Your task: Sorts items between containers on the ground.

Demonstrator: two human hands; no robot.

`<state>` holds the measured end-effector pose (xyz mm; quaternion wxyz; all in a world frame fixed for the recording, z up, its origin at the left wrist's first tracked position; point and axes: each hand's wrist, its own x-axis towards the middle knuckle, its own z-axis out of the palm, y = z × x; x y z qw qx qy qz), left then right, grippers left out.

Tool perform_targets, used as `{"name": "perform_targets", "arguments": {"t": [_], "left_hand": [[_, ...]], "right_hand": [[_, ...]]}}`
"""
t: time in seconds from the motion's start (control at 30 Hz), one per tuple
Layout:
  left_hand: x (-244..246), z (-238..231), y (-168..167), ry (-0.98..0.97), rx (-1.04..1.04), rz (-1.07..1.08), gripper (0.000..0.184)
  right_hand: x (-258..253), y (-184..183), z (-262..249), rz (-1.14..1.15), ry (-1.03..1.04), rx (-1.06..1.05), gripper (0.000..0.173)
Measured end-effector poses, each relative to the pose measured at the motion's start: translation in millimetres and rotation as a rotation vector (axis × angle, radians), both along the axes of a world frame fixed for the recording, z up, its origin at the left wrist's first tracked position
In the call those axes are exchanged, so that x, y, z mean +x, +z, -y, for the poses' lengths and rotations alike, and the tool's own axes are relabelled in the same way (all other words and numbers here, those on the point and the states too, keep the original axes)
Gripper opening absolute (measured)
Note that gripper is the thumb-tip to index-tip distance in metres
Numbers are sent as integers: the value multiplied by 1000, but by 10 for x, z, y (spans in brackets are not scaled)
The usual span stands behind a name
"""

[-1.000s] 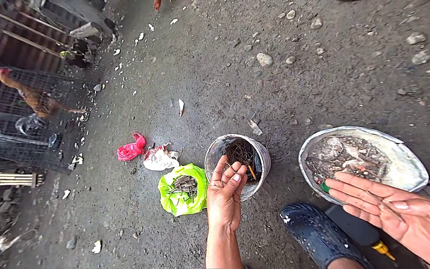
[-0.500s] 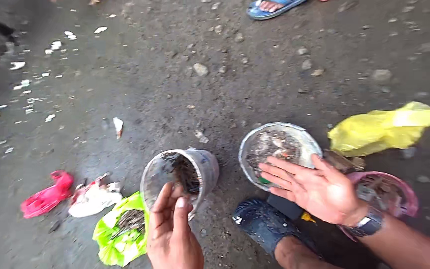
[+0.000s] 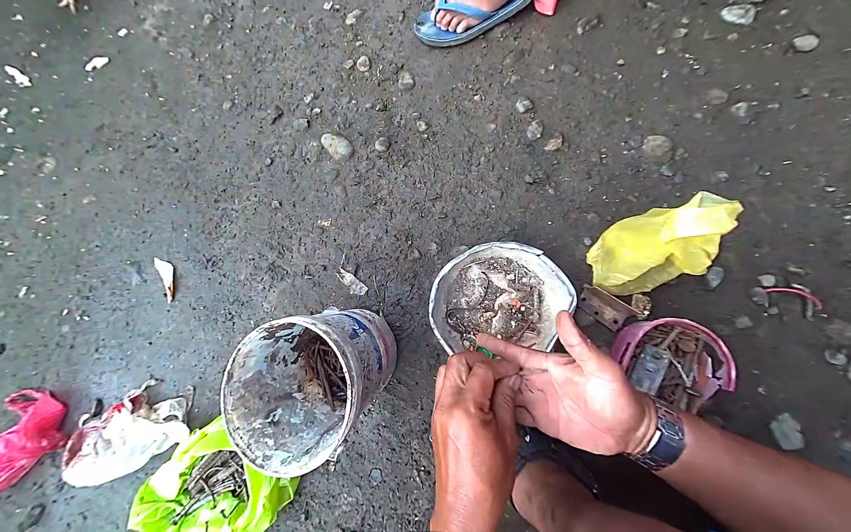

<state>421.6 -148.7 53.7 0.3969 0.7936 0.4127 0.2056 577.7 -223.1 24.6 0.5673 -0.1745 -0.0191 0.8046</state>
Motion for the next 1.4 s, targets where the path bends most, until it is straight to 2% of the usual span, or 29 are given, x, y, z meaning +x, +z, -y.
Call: {"name": "perform_targets", "arguments": {"t": [0.07, 0.2, 0.27, 0.37, 0.53, 0.63, 0.77, 0.8, 0.87, 0.93, 1.0, 1.07, 1.13, 1.2, 1.27, 1.33, 1.4], "left_hand": [[-5, 0, 47, 55, -112, 18, 14], [-35, -91, 220, 218, -710, 283, 21], [-69, -113, 201, 276, -904, 393, 25], [-90, -119, 190, 325, -1015, 467, 25], [-105, -85, 226, 340, -1054, 501, 24], [-252, -115, 370, 297, -1006, 530, 23], [-1042, -436, 708, 221, -608, 497, 17], [-1319, -545, 778, 272, -518, 454, 19], [-1836, -744, 818, 505, -379, 354, 27], [-2230, -918, 653, 839, -309, 184, 22], [-2691, -982, 431, 1119, -323, -55, 24], [-3111, -989, 146, 1241, -338, -206, 27], [-3380, -914, -73, 1273, -345, -284, 31], [-3450, -835, -104, 1278, -326, -330, 34], [-3267, -822, 61, 1257, -249, -242, 34], [-2932, -824, 360, 1148, -160, 28, 30], [-2582, -816, 718, 823, -107, 341, 28]], "right_hand": [[13, -10, -3, 60, 32, 12, 116], [54, -27, -16, 118, 39, 47, 115], [72, -27, -20, 127, 18, 63, 112], [98, -4, -36, 147, 4, 55, 112], [107, -11, -15, 151, -1, 43, 112], [125, -61, 2, 191, 23, 43, 110], [229, -84, -4, 345, -6, 17, 106], [272, -95, -14, 399, -12, -6, 102], [394, -136, -27, 588, -10, -33, 84], [508, -141, -39, 874, -30, -92, 62], [512, -159, -67, 1055, -40, -124, 50], [542, -159, -106, 1119, -40, -166, 48], [562, -144, -100, 1150, -29, -189, 45], [571, -183, -85, 1245, -15, -168, 42], [602, -288, -68, 1440, -24, -107, 41], [651, -329, -86, 1701, -24, -33, 38], [674, -281, -151, 1954, -3, 67, 38]]}}
